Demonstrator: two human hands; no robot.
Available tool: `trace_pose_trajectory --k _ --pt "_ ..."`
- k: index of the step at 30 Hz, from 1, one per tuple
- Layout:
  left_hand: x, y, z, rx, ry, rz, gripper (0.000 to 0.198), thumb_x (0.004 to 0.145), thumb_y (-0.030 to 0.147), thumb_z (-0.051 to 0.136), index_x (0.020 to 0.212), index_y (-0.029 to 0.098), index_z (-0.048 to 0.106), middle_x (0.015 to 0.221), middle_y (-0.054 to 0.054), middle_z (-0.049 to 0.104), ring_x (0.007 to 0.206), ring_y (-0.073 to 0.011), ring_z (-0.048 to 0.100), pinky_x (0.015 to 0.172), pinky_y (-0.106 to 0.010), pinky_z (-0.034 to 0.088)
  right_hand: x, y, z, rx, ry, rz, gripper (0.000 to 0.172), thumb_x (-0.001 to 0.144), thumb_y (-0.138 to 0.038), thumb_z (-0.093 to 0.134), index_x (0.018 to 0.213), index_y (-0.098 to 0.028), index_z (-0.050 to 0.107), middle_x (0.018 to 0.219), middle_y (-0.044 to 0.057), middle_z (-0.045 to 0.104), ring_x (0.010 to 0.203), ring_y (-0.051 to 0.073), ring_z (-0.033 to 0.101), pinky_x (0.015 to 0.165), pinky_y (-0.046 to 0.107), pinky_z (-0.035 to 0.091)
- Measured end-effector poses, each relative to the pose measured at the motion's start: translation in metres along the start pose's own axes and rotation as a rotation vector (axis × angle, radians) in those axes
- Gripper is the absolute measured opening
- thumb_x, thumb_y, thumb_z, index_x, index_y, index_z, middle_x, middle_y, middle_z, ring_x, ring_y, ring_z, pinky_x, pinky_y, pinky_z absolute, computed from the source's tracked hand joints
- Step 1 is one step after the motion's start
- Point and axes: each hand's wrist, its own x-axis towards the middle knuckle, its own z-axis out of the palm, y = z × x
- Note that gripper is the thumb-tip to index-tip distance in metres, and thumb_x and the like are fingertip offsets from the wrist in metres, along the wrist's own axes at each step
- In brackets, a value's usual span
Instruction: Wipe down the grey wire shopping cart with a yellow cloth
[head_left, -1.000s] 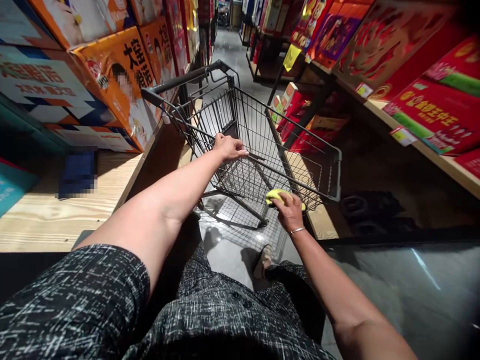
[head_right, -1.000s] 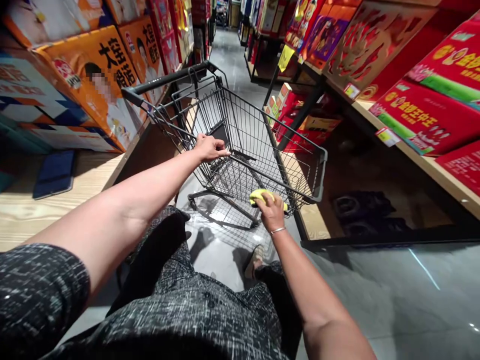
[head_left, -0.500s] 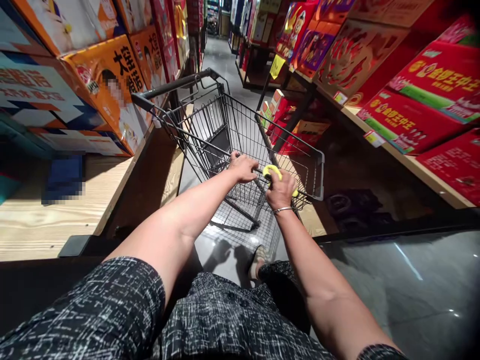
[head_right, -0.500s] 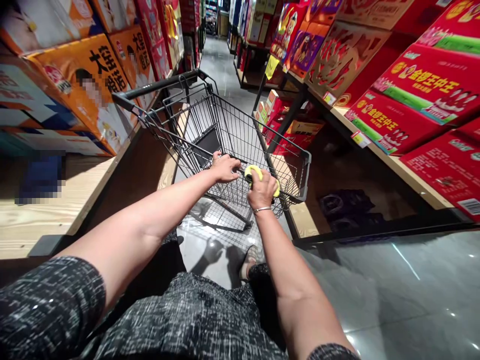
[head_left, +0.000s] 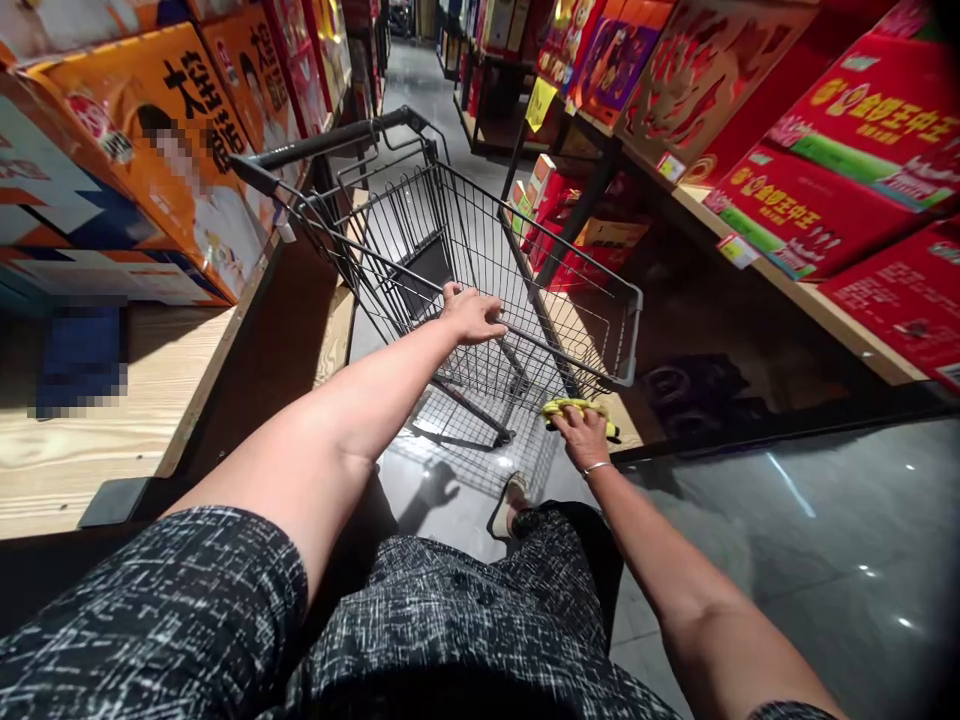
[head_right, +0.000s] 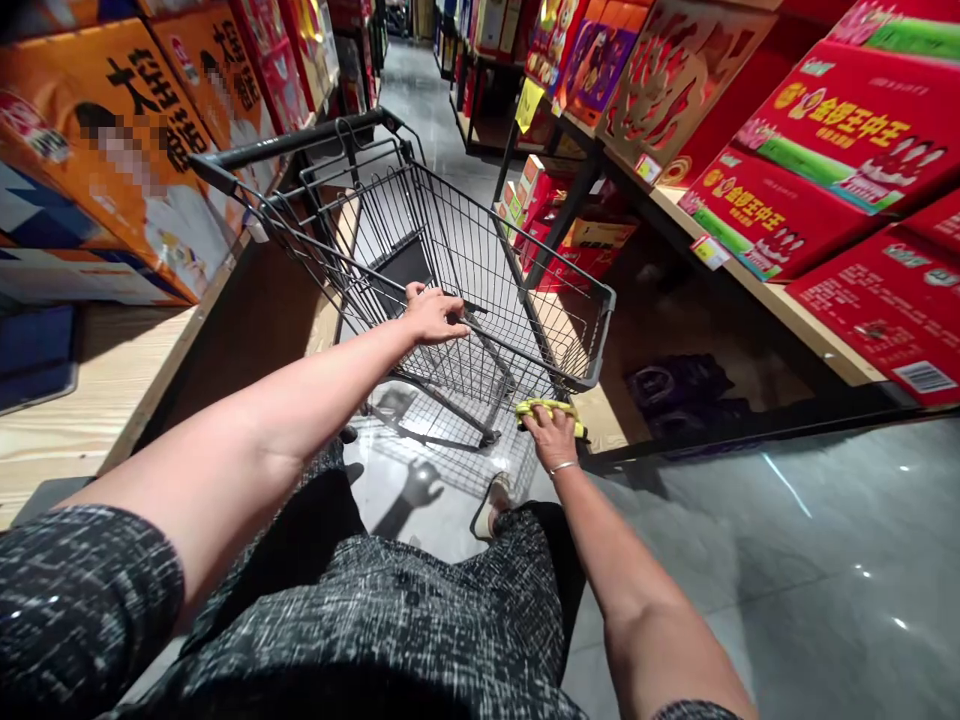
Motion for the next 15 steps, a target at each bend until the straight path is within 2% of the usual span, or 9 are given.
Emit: trace_pose_trajectory --k 2,4,6,11,13,15 --pt "0.002 -0.002 -0.001 -0.003 -0.002 -0.003 0.030 0.087 0.056 0.066 0.091 0.028 0.072 0.096 -0.003 0.072 0.121 -0.0328 0.055 0.114 -0.056 0.021 -0.003 -0.011 0.010 -0.007 -0.120 0.034 0.052 0.089 -0.014 0.049 0.129 -0.035 0.073 0.146 0.011 0.060 0.125 0.034 0.044 0.096 0.050 0.042" --pt "0.005 -0.004 -0.003 0.000 -0.007 -0.011 0.032 0.088 0.058 0.066 0.089 0.027 0.072 0.093 -0.003 0.071 0.120 -0.0320 0.055 0.114 -0.056 0.021 0.005 -0.026 0.011 0.014 -0.134 0.016 0.054 0.089 -0.013 0.049 0.131 -0.036 0.072 0.145 0.009 0.061 0.127 0.034 0.043 0.098 0.049 0.041" --pt "0.008 -0.008 -0.006 0.003 -0.007 -0.024 0.034 0.089 0.059 0.065 0.088 0.026 0.072 0.090 -0.003 0.070 0.117 -0.0311 0.056 0.114 -0.056 0.021 0.020 -0.038 0.001 0.060 -0.039 -0.030 0.052 0.091 -0.014 0.049 0.132 -0.036 0.072 0.143 0.009 0.062 0.128 0.033 0.042 0.100 0.048 0.040" --pt "0.021 -0.020 -0.012 0.004 0.003 -0.043 0.041 0.093 0.060 0.060 0.078 0.023 0.069 0.079 -0.002 0.064 0.109 -0.0282 0.058 0.113 -0.055 0.022 0.059 -0.046 -0.037 0.133 0.380 -0.005 0.042 0.099 -0.021 0.051 0.128 -0.038 0.075 0.142 0.008 0.062 0.132 0.033 0.039 0.108 0.051 0.033" --pt "0.026 -0.025 -0.015 0.004 0.005 -0.045 0.043 0.094 0.060 0.059 0.075 0.022 0.068 0.073 -0.001 0.061 0.104 -0.0264 0.059 0.113 -0.054 0.023 0.068 -0.048 -0.040 0.137 0.425 0.006 0.039 0.101 -0.022 0.052 0.129 -0.037 0.074 0.144 0.008 0.060 0.134 0.033 0.038 0.108 0.052 0.033" --pt "0.031 -0.029 -0.017 0.009 0.011 -0.052 0.045 0.096 0.059 0.057 0.073 0.021 0.066 0.069 0.000 0.057 0.101 -0.0251 0.059 0.113 -0.052 0.023 0.073 -0.055 -0.032 0.139 0.349 -0.020 0.040 0.102 -0.022 0.049 0.133 -0.035 0.072 0.147 0.009 0.059 0.135 0.033 0.038 0.105 0.052 0.034"
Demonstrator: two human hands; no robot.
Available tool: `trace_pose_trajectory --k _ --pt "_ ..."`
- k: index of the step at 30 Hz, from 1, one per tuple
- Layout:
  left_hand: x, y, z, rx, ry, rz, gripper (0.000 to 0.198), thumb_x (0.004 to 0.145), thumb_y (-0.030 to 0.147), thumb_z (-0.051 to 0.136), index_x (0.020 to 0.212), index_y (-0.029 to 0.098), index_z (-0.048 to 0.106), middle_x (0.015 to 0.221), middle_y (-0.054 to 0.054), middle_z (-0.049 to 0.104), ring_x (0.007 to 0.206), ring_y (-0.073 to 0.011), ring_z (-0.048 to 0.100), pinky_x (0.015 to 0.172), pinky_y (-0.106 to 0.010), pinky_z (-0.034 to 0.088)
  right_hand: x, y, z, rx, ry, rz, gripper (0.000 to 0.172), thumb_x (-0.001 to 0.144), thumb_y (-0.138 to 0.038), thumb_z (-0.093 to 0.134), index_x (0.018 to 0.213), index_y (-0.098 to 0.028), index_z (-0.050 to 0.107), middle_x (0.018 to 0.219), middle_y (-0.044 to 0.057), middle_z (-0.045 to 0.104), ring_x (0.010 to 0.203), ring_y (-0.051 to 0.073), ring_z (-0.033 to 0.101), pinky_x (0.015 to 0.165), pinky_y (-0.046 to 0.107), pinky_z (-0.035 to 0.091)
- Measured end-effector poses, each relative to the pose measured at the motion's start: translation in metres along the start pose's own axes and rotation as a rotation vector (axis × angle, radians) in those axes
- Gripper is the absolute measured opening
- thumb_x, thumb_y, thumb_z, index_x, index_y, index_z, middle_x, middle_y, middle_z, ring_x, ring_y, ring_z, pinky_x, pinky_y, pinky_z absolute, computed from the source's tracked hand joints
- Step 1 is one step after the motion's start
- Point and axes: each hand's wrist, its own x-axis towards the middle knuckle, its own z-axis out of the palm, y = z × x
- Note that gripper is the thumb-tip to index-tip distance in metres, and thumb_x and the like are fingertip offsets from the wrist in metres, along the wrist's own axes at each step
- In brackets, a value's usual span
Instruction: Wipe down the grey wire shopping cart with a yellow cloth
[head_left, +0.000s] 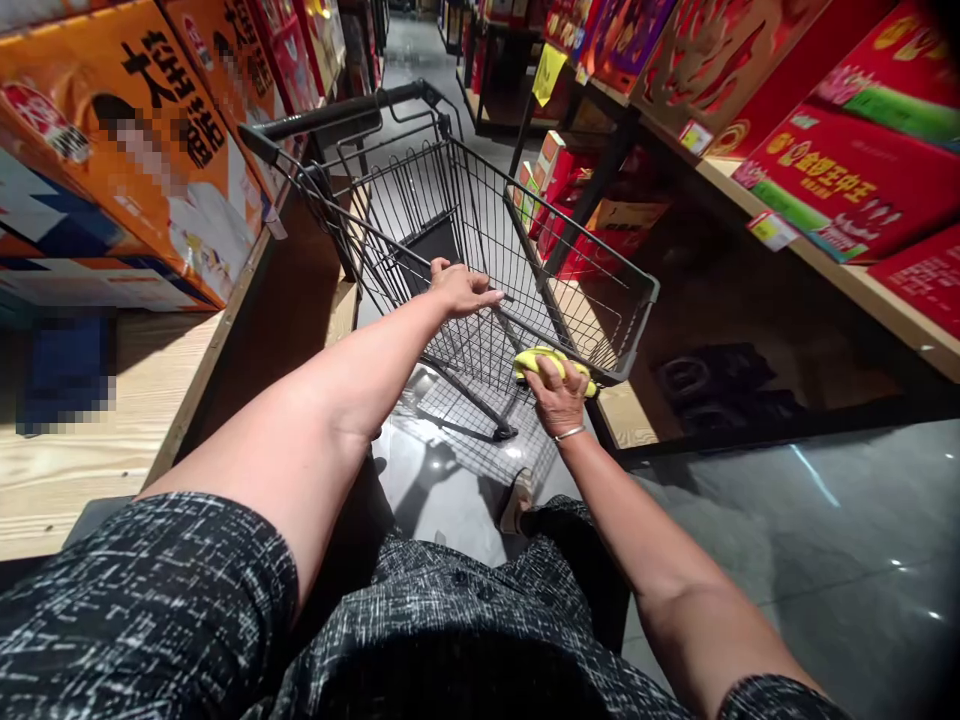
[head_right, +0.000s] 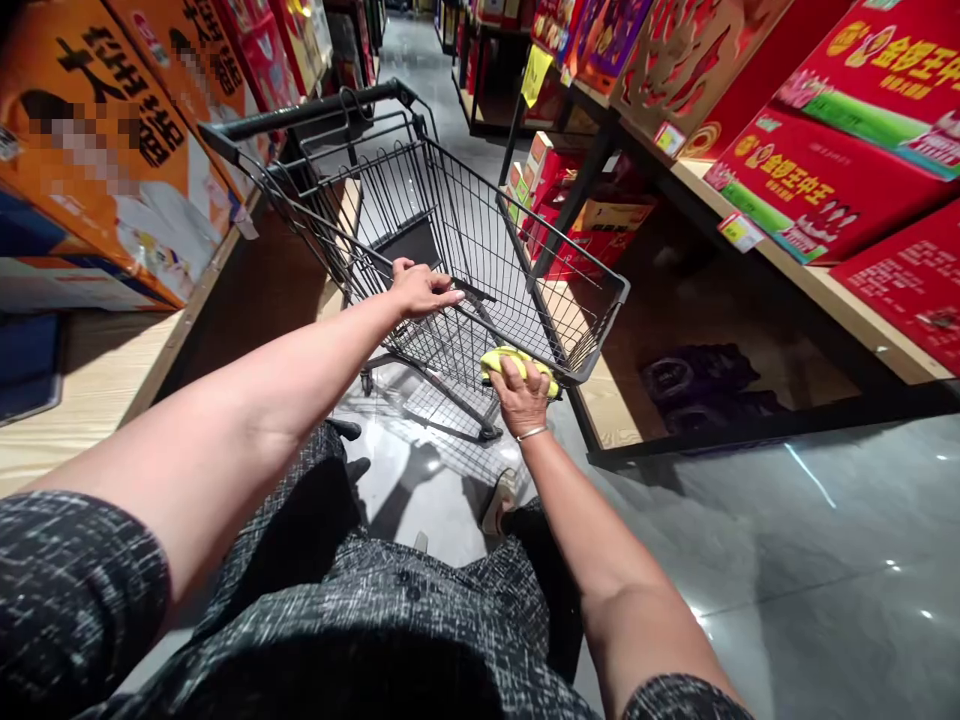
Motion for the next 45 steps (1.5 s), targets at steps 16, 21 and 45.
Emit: trace_pose_trajectory --k 16,21,45 --pt "0.031 -0.050 -0.013 0.052 0.032 -0.022 0.039 0.098 0.047 0.061 0.073 0.018 0.060 0.084 -0.002 0.064 0.118 -0.0230 0.051 0.123 -0.048 0.015 -0.032 -0.023 0.014 0.066 -0.277 -0.085 0.050 0.098 -0.020 0.047 0.141 -0.038 0.068 0.154 0.006 0.057 0.132 0.034 0.043 0.105 0.050 0.042" --pt "0.013 -0.035 -0.009 0.085 0.052 0.031 0.029 0.101 0.034 0.049 0.097 0.020 0.074 0.120 -0.006 0.071 0.137 -0.0281 0.044 0.127 -0.056 0.007 -0.037 -0.018 -0.027 0.085 0.029 -0.008 0.043 0.099 -0.024 0.056 0.135 -0.042 0.072 0.148 0.006 0.059 0.136 0.034 0.038 0.111 0.050 0.035" --pt "-0.074 -0.020 0.023 -0.070 -0.064 0.252 0.033 0.100 0.045 0.051 0.107 0.029 0.079 0.122 -0.004 0.071 0.144 -0.0264 0.045 0.132 -0.057 0.002 0.002 -0.102 -0.083 0.217 0.169 -0.130 0.053 0.091 -0.017 0.058 0.135 -0.043 0.071 0.149 0.003 0.055 0.133 0.034 0.037 0.109 0.053 0.040"
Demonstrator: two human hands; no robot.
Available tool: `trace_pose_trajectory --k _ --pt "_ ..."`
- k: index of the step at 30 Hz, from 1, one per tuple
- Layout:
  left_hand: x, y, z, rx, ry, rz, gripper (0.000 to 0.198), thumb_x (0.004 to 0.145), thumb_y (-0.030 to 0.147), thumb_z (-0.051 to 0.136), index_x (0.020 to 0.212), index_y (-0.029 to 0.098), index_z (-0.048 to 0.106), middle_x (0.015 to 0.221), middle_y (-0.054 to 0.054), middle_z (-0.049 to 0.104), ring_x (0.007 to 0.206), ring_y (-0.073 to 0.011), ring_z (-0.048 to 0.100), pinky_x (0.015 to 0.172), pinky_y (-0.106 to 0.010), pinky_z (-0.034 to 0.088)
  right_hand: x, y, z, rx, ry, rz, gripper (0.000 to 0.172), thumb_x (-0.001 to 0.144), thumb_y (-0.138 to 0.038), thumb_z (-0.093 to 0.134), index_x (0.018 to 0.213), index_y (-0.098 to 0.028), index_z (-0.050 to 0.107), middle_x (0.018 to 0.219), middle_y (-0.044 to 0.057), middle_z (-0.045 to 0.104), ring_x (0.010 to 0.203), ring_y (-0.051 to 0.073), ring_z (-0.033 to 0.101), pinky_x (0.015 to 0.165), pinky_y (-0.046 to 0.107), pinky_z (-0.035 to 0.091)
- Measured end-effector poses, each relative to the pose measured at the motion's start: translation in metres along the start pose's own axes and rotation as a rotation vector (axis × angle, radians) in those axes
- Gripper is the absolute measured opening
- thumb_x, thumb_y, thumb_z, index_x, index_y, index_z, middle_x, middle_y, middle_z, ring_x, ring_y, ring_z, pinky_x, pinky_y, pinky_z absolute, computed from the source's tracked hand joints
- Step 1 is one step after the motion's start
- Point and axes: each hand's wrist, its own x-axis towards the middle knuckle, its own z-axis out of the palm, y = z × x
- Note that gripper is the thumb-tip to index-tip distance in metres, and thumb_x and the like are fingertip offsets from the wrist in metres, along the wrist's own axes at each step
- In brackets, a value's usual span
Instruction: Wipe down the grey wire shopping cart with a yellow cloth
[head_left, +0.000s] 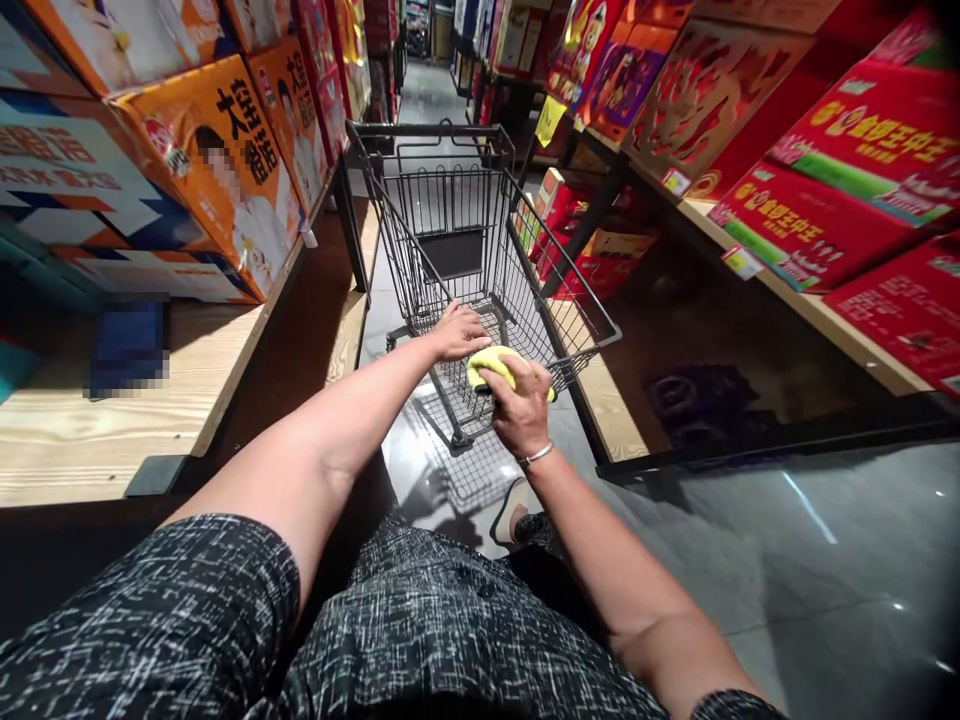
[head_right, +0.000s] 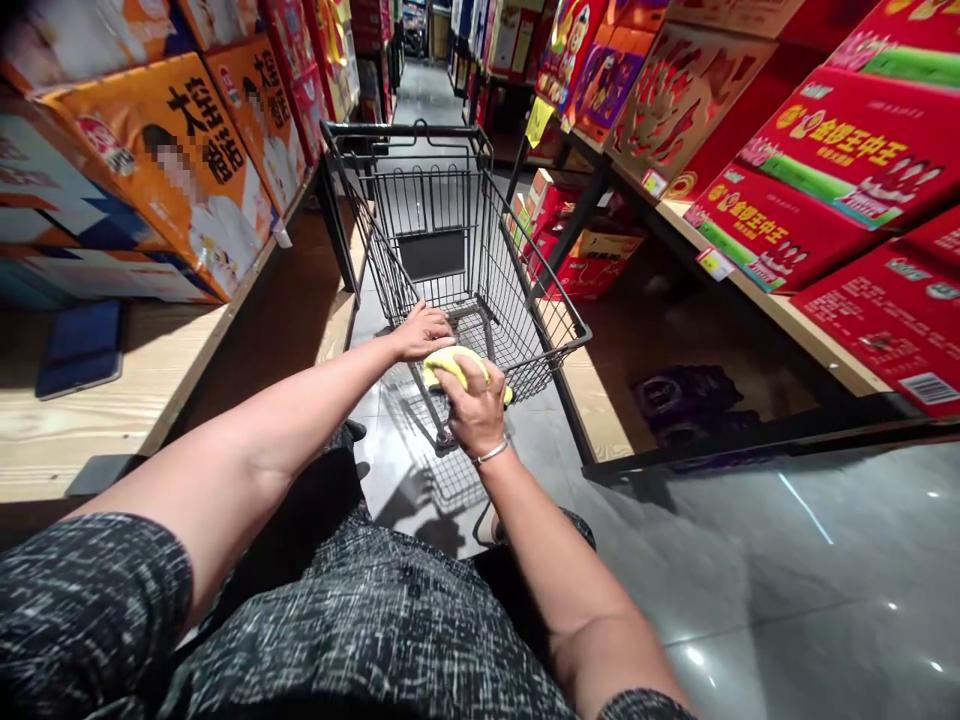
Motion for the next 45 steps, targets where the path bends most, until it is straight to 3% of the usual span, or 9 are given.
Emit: trace_pose_trajectory --k 6,11,16,19,23,29,32,37,45 --pt "-0.012 -0.022 -0.002 -0.074 0.038 0.006 0.023 0.092 0.044 0.069 0.097 0.025 0.081 0.119 -0.006 0.075 0.149 -0.0284 0.041 0.130 -0.052 0.021 0.013 0.014 0.003 0.008 -0.114 -0.053 0.057 0.088 -0.009 0.057 0.136 -0.037 0.071 0.152 0.003 0.055 0.129 0.030 0.041 0.105 0.045 0.041" --pt "-0.011 -0.036 0.001 -0.165 0.070 0.042 0.020 0.089 0.040 0.074 0.087 0.020 0.080 0.114 -0.007 0.076 0.150 -0.0301 0.040 0.129 -0.045 0.028 0.004 0.054 0.013 0.098 0.017 -0.128 0.060 0.082 -0.003 0.059 0.131 -0.033 0.072 0.145 0.006 0.059 0.125 0.028 0.046 0.105 0.044 0.043" --pt "-0.007 -0.037 0.004 -0.189 0.041 0.020 0.023 0.090 0.041 0.070 0.088 0.021 0.081 0.118 -0.006 0.075 0.153 -0.0301 0.037 0.131 -0.046 0.026 0.008 0.121 0.011 0.013 0.053 0.137 0.063 0.072 -0.001 0.056 0.125 -0.030 0.074 0.141 0.009 0.058 0.122 0.031 0.046 0.103 0.048 0.043" --pt "-0.004 -0.039 0.008 -0.205 0.049 0.011 0.023 0.090 0.043 0.071 0.088 0.022 0.082 0.118 -0.006 0.075 0.154 -0.0306 0.035 0.131 -0.049 0.025 0.016 0.136 0.012 0.001 0.096 0.364 0.066 0.066 -0.003 0.053 0.124 -0.027 0.074 0.141 0.011 0.053 0.122 0.032 0.045 0.104 0.052 0.042" --pt "-0.002 -0.042 0.012 -0.228 0.086 0.043 0.021 0.088 0.041 0.075 0.084 0.021 0.081 0.114 -0.007 0.075 0.152 -0.0311 0.038 0.130 -0.049 0.026 0.016 0.089 0.023 0.094 0.172 0.420 0.067 0.064 -0.005 0.050 0.124 -0.025 0.072 0.136 0.012 0.050 0.121 0.031 0.048 0.106 0.053 0.042" --pt "-0.006 -0.049 0.011 -0.250 0.114 0.067 0.017 0.086 0.037 0.077 0.081 0.021 0.081 0.112 -0.007 0.076 0.151 -0.0319 0.038 0.130 -0.051 0.024 -0.019 0.005 0.051 0.107 0.159 0.000 0.054 0.080 -0.005 0.059 0.124 -0.034 0.074 0.139 0.008 0.052 0.131 0.030 0.041 0.113 0.050 0.040" --pt "-0.010 -0.052 0.007 -0.249 0.102 0.081 0.018 0.086 0.036 0.077 0.078 0.020 0.080 0.112 -0.008 0.075 0.150 -0.0312 0.038 0.130 -0.050 0.024 -0.042 0.000 0.078 0.017 0.012 -0.104 0.040 0.089 -0.010 0.064 0.113 -0.039 0.078 0.133 0.006 0.059 0.129 0.030 0.039 0.113 0.049 0.039" --pt "-0.014 -0.052 0.001 -0.244 0.087 0.046 0.024 0.085 0.036 0.078 0.069 0.020 0.075 0.112 -0.008 0.074 0.151 -0.0327 0.036 0.130 -0.051 0.024 -0.077 -0.002 0.122 -0.041 -0.392 -0.137 0.043 0.094 -0.011 0.058 0.117 -0.042 0.079 0.129 0.005 0.066 0.118 0.028 0.047 0.102 0.047 0.044" --pt "-0.020 -0.048 -0.008 -0.212 0.104 -0.099 0.036 0.081 0.044 0.083 0.060 0.019 0.067 0.114 -0.010 0.072 0.153 -0.0317 0.035 0.130 -0.041 0.026 -0.076 -0.015 0.135 0.009 -0.717 -0.176 0.048 0.099 -0.013 0.046 0.129 -0.039 0.074 0.145 0.005 0.062 0.125 0.030 0.049 0.110 0.054 0.041"
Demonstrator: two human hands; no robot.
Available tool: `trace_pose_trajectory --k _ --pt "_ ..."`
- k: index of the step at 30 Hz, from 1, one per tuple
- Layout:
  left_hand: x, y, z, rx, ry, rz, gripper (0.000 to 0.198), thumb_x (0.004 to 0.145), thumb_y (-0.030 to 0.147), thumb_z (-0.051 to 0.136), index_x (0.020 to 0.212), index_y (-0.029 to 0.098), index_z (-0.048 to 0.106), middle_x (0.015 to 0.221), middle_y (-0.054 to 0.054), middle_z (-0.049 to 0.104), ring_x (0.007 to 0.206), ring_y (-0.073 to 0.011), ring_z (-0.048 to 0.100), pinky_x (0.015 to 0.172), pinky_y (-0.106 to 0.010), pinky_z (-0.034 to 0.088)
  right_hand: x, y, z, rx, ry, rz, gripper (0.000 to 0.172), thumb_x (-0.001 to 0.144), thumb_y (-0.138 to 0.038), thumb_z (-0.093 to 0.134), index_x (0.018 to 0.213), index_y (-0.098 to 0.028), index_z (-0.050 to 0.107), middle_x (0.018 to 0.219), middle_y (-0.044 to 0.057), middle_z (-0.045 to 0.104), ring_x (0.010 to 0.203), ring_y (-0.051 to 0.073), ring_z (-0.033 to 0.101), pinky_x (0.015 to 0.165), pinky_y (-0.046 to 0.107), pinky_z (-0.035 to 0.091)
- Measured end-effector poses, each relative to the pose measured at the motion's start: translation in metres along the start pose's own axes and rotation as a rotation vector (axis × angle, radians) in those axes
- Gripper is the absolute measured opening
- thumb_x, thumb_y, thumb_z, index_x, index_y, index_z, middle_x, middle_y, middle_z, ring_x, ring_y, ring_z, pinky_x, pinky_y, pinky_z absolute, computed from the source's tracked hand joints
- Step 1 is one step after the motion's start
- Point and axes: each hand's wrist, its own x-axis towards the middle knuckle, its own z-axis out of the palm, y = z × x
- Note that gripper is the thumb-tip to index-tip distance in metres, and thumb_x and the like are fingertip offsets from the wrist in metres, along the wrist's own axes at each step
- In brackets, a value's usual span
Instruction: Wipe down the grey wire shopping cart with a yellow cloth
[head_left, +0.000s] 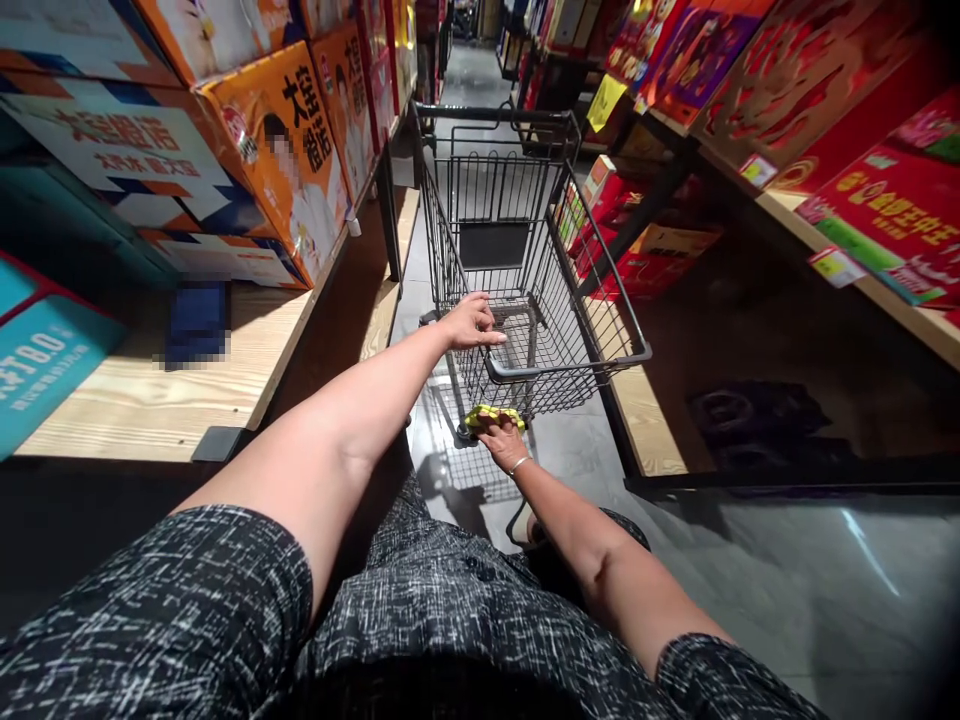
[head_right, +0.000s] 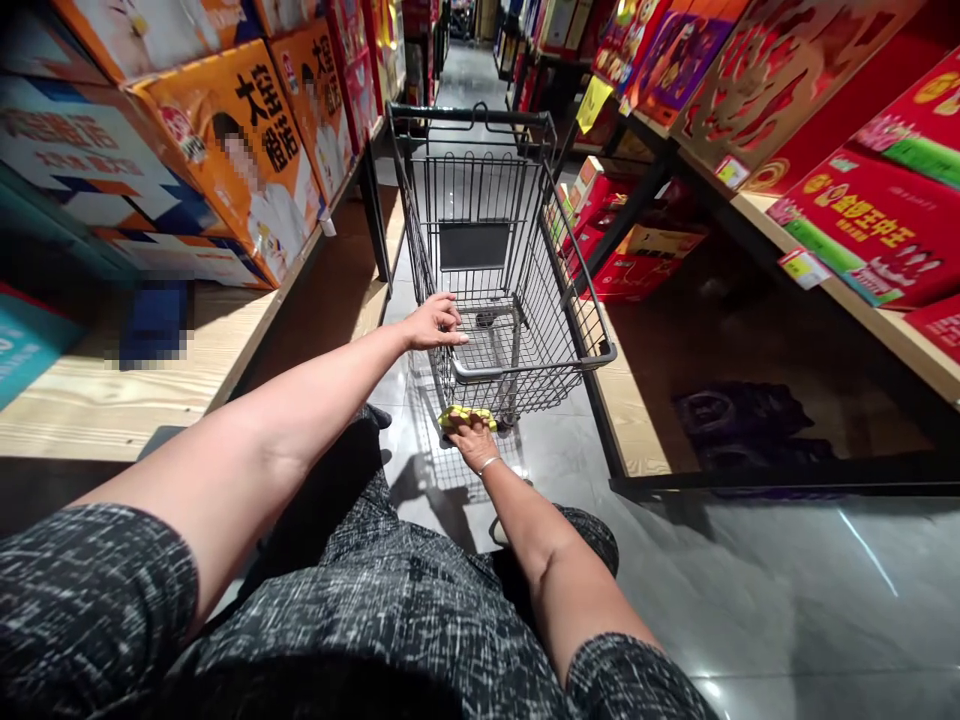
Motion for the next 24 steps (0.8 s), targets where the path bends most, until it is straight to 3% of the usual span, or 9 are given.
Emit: trace_pose_trajectory --k 4,6,8,10,13,16,18,21,24 --pt "-0.007 0.017 -0.007 0.133 -0.033 -0.142 0.015 0.084 0.036 0.078 0.086 0.021 0.076 0.131 -0.008 0.069 0.159 -0.0316 0.028 0.131 -0.050 0.023 -0.005 0.017 -0.004 0.009 -0.039 -0.159 0.040 0.098 -0.013 0.052 0.117 -0.036 0.079 0.141 0.001 0.065 0.125 0.026 0.051 0.107 0.040 0.044" --pt "-0.011 0.029 -0.005 0.235 -0.039 -0.196 0.021 0.088 0.025 0.069 0.108 0.025 0.076 0.140 -0.006 0.067 0.160 -0.0309 0.027 0.131 -0.060 0.015 -0.010 0.026 -0.006 0.002 -0.053 -0.142 0.035 0.095 -0.013 0.056 0.110 -0.031 0.082 0.133 0.005 0.068 0.118 0.025 0.054 0.103 0.039 0.046" --pt "-0.015 0.038 0.000 0.327 -0.033 -0.171 0.037 0.089 0.015 0.061 0.122 0.028 0.071 0.137 -0.002 0.070 0.155 -0.0262 0.039 0.132 -0.060 0.007 -0.014 0.033 -0.012 -0.006 -0.004 -0.090 0.036 0.095 -0.012 0.054 0.114 -0.028 0.081 0.133 0.009 0.067 0.117 0.027 0.053 0.104 0.043 0.047" --pt "-0.018 0.043 0.006 0.364 -0.039 -0.131 0.041 0.093 0.013 0.056 0.128 0.028 0.068 0.123 0.000 0.077 0.138 -0.0210 0.058 0.133 -0.051 0.009 -0.013 0.038 -0.026 0.003 0.167 -0.054 0.040 0.097 -0.011 0.053 0.120 -0.031 0.079 0.136 0.010 0.065 0.122 0.028 0.049 0.108 0.048 0.045" --pt "-0.022 0.044 0.009 0.334 -0.098 -0.104 0.031 0.102 0.031 0.050 0.124 0.026 0.070 0.096 0.000 0.080 0.109 -0.0210 0.071 0.127 -0.043 0.025 -0.009 0.044 -0.058 0.033 0.568 -0.025 0.038 0.097 -0.014 0.058 0.118 -0.037 0.078 0.134 0.006 0.063 0.128 0.028 0.043 0.115 0.052 0.041" --pt "-0.025 0.043 0.004 0.258 -0.167 -0.043 0.045 0.106 0.048 0.038 0.102 0.025 0.076 0.088 0.000 0.080 0.098 -0.0212 0.071 0.121 -0.044 0.031 -0.002 0.047 -0.083 0.046 0.816 0.063 0.035 0.094 -0.017 0.064 0.117 -0.039 0.078 0.134 0.007 0.058 0.134 0.030 0.039 0.119 0.055 0.039" --pt "-0.027 0.043 -0.001 0.191 -0.202 -0.036 0.061 0.108 0.052 0.027 0.095 0.024 0.079 0.089 -0.001 0.080 0.099 -0.0208 0.069 0.120 -0.045 0.029 0.004 0.047 -0.085 0.053 0.869 0.115 0.033 0.092 -0.016 0.066 0.115 -0.038 0.078 0.132 0.008 0.056 0.134 0.031 0.039 0.119 0.054 0.040" --pt "-0.030 0.040 -0.003 0.105 -0.228 -0.066 0.076 0.109 0.055 0.017 0.092 0.022 0.083 0.088 -0.003 0.081 0.103 -0.0212 0.068 0.123 -0.046 0.024 0.013 0.044 -0.064 0.061 0.862 0.140 0.028 0.092 -0.014 0.064 0.103 -0.035 0.078 0.125 0.008 0.057 0.129 0.028 0.041 0.116 0.050 0.042" --pt "-0.032 0.035 -0.003 0.056 -0.183 -0.065 0.081 0.110 0.055 0.014 0.082 0.021 0.082 0.082 -0.004 0.079 0.103 -0.0208 0.067 0.126 -0.045 0.021 0.014 0.040 -0.031 0.063 0.651 0.122 0.029 0.093 -0.012 0.061 0.101 -0.034 0.078 0.122 0.007 0.061 0.122 0.027 0.044 0.109 0.047 0.044"
